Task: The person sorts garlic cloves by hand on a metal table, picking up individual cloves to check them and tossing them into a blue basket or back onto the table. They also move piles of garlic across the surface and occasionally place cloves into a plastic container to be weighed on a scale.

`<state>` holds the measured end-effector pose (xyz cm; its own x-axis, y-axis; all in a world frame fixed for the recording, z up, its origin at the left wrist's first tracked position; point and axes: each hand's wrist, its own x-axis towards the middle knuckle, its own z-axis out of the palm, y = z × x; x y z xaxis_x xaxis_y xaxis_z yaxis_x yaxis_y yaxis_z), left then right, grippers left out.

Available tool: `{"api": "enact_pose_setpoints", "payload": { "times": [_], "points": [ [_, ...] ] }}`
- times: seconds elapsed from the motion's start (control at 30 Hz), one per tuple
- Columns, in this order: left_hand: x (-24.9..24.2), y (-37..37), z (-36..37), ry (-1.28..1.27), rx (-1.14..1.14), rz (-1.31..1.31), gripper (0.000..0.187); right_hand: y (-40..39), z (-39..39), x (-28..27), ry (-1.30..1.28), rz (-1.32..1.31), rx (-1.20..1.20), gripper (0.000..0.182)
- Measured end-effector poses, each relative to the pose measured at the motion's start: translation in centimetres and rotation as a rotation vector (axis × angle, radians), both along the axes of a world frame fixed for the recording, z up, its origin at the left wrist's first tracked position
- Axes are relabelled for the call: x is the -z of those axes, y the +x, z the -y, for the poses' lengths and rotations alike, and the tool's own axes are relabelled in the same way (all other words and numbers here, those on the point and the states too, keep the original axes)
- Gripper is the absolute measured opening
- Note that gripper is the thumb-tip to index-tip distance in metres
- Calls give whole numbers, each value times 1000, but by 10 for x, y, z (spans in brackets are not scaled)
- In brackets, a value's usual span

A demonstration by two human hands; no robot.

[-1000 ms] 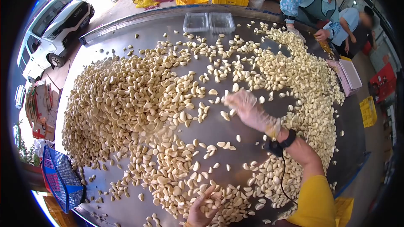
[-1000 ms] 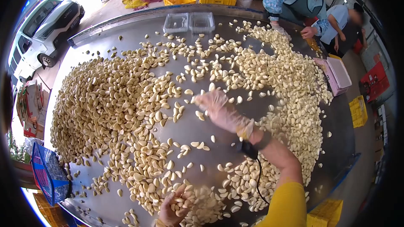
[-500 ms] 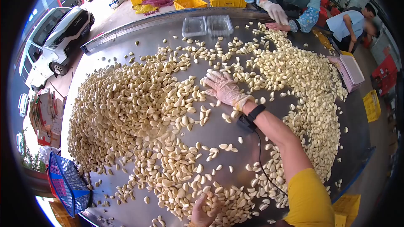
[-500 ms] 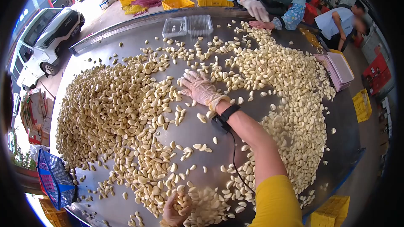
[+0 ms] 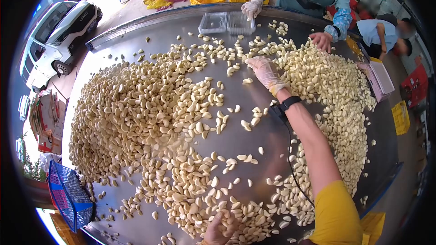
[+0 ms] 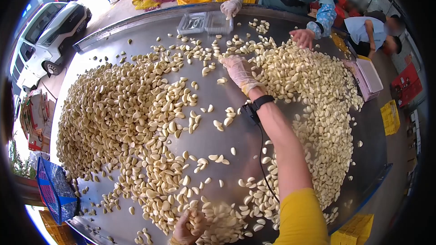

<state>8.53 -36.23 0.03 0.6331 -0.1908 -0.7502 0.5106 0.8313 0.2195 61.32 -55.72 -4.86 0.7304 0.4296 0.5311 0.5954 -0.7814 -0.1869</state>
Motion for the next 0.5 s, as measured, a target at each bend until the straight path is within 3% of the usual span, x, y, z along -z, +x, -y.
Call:
{"api": "enact_pose_setpoints", "payload": {
  "times": [0.03,0.13,0.2,0.27,0.33,0.37,0.4,0.43,0.47,0.5],
  "points": [
    [-7,3,-1,2,-29,-16,32,4,-19,-5,-130,29,83,19],
    [14,-4,-4,-59,-25,90,31,18,-60,6,-140,-128,202,18],
    [12,-4,0,-42,-45,118,30,41,-74,36,-285,18,175,17],
    [4,-5,3,-35,-62,146,30,15,-78,27,-395,78,180,14],
    [-9,-1,3,60,-17,100,28,-15,-68,13,-268,182,162,13],
    [-5,-2,1,3,-18,132,28,-15,-62,19,-155,-62,182,8],
    [-11,1,5,-3,6,141,28,-44,-50,9,138,-213,68,2],
    [-20,6,10,40,-57,-12,27,-71,-47,4,320,-157,-34,8],
    [-26,9,14,87,-125,-161,26,-109,-46,-14,445,-301,-127,9],
    [38,-11,-9,-402,-152,193,36,-156,-44,-31,339,-274,-186,10]
  ]
}}
